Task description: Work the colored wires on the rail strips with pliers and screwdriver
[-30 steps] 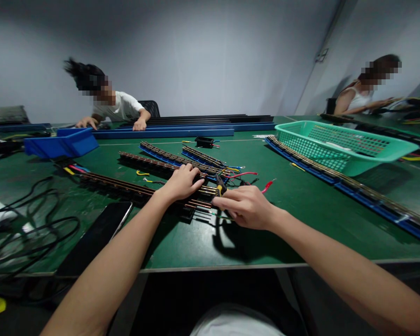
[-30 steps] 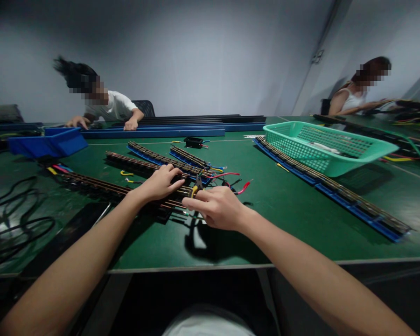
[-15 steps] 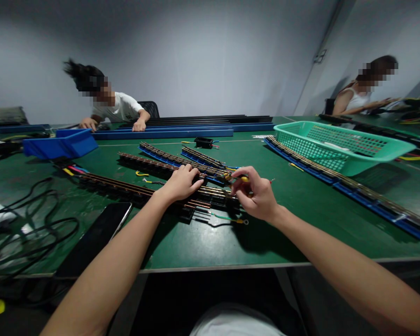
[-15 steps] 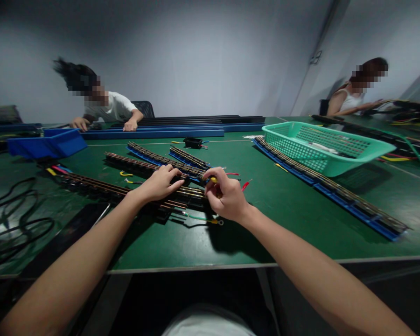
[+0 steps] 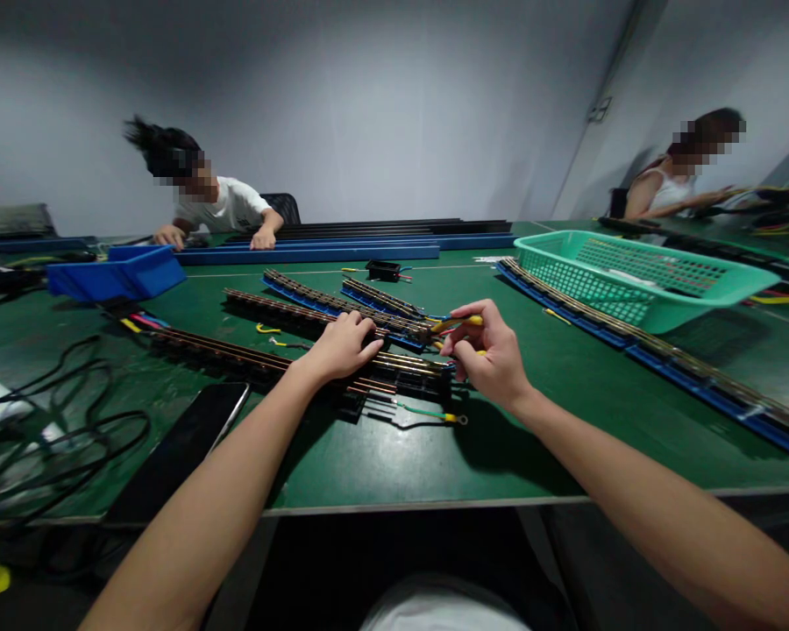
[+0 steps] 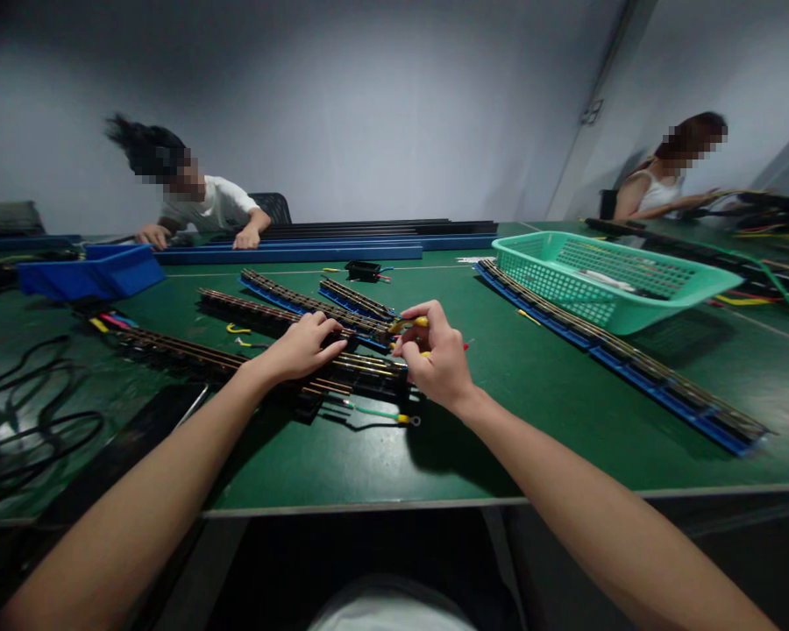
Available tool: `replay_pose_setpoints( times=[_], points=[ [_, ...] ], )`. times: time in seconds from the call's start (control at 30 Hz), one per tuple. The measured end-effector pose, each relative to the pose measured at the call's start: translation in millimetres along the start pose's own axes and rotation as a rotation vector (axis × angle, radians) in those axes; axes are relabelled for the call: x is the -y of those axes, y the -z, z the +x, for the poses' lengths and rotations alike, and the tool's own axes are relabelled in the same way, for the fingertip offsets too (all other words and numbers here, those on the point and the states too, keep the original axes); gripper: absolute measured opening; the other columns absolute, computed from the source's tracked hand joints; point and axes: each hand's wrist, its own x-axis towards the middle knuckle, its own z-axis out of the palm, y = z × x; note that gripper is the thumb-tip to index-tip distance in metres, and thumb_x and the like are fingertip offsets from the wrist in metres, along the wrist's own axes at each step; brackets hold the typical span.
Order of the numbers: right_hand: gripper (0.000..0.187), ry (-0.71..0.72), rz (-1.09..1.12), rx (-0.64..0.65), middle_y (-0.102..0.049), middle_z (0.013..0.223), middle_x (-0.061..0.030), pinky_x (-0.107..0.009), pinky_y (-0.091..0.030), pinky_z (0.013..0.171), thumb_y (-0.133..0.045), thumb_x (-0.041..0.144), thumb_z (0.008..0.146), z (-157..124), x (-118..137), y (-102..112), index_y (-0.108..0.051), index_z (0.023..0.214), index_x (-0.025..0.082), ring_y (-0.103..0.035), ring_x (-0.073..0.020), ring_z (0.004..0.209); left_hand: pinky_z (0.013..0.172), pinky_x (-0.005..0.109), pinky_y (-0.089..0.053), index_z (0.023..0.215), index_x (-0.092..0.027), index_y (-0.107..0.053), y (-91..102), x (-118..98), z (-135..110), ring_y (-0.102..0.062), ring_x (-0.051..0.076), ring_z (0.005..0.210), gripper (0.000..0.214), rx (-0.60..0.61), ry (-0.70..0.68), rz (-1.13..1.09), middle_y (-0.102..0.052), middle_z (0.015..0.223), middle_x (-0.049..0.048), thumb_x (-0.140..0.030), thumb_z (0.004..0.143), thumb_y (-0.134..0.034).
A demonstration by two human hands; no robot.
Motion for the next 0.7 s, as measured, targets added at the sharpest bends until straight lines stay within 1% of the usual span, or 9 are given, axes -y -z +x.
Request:
replay_pose_setpoints(
  times=[0.1,0.2,0.3,0.33,0.4,0.47,0.7],
  points=[
    [0.034,-0.022,0.012,-0.022,-0.067,0.074,0.0035,-0.018,-0.045,0.032,-0.055,0.016,0.072,2,1,2,-0.048,0.104,0.023,-0.056,-0.0097,0.045,0.093,0.043,-0.047,0.122,-0.015,-0.060,1.5,-1,0,-0.054,0.029,0.110,0.039,0.009,0.002,0.002,-0.057,0.119,0.0147,-0.043,0.099,-0.047],
    [0.037,0.019,-0.002,-0.085,-0.072,0.087,-0.0011,-0.018,-0.048,0.036,-0.056,0.015,0.073,2,0,4,-0.051,0.109,0.023,-0.063,-0.0121,0.056,0.093,0.042,-0.047,0.122,-0.015,-0.061,2.7,-2,-1,-0.054,0.029,0.110,0.039,0.015,0.010,0.009,-0.057,0.119,0.0149,-0.043,0.099,-0.047],
    [0.038,0.101,0.008,-0.126,-0.073,0.088,-0.0023,-0.017,-0.049,0.041,-0.057,0.013,0.073,-1,0,5,-0.053,0.110,0.022,-0.070,-0.0158,0.070,0.094,0.042,-0.047,0.123,-0.015,-0.060,3.2,-3,-1,-0.054,0.029,0.111,0.039,0.019,0.016,0.011,-0.056,0.119,0.0147,-0.043,0.099,-0.047],
    [0.038,0.128,0.015,-0.130,-0.073,0.087,-0.0022,-0.017,-0.049,0.042,-0.058,0.013,0.073,-2,1,5,-0.054,0.110,0.022,-0.070,-0.0161,0.072,0.094,0.042,-0.047,0.123,-0.015,-0.060,3.4,-3,-1,-0.054,0.029,0.111,0.039,0.020,0.017,0.010,-0.056,0.120,0.0146,-0.043,0.099,-0.047],
    [0.037,0.160,0.030,-0.138,-0.074,0.084,-0.0016,-0.016,-0.047,0.039,-0.058,0.013,0.074,-5,3,4,-0.055,0.109,0.022,-0.070,-0.0152,0.068,0.094,0.042,-0.046,0.124,-0.015,-0.060,3.7,-4,-1,-0.054,0.029,0.111,0.039,0.021,0.018,0.006,-0.056,0.120,0.0146,-0.043,0.099,-0.047],
    [0.035,0.163,0.054,-0.154,-0.074,0.084,-0.0011,-0.016,-0.045,0.036,-0.058,0.014,0.075,-7,7,5,-0.055,0.109,0.022,-0.069,-0.0146,0.062,0.094,0.042,-0.046,0.123,-0.015,-0.060,4.1,-4,-1,-0.054,0.029,0.111,0.039,0.021,0.019,0.005,-0.057,0.120,0.0150,-0.042,0.099,-0.047],
    [0.034,0.127,0.093,-0.224,-0.073,0.083,-0.0011,-0.017,-0.043,0.031,-0.061,0.016,0.073,-1,13,9,-0.055,0.106,0.022,-0.071,-0.0168,0.062,0.094,0.042,-0.046,0.122,-0.015,-0.061,3.9,-3,-2,-0.054,0.030,0.111,0.038,0.011,0.008,-0.013,-0.057,0.119,0.0149,-0.041,0.099,-0.048]
  ],
)
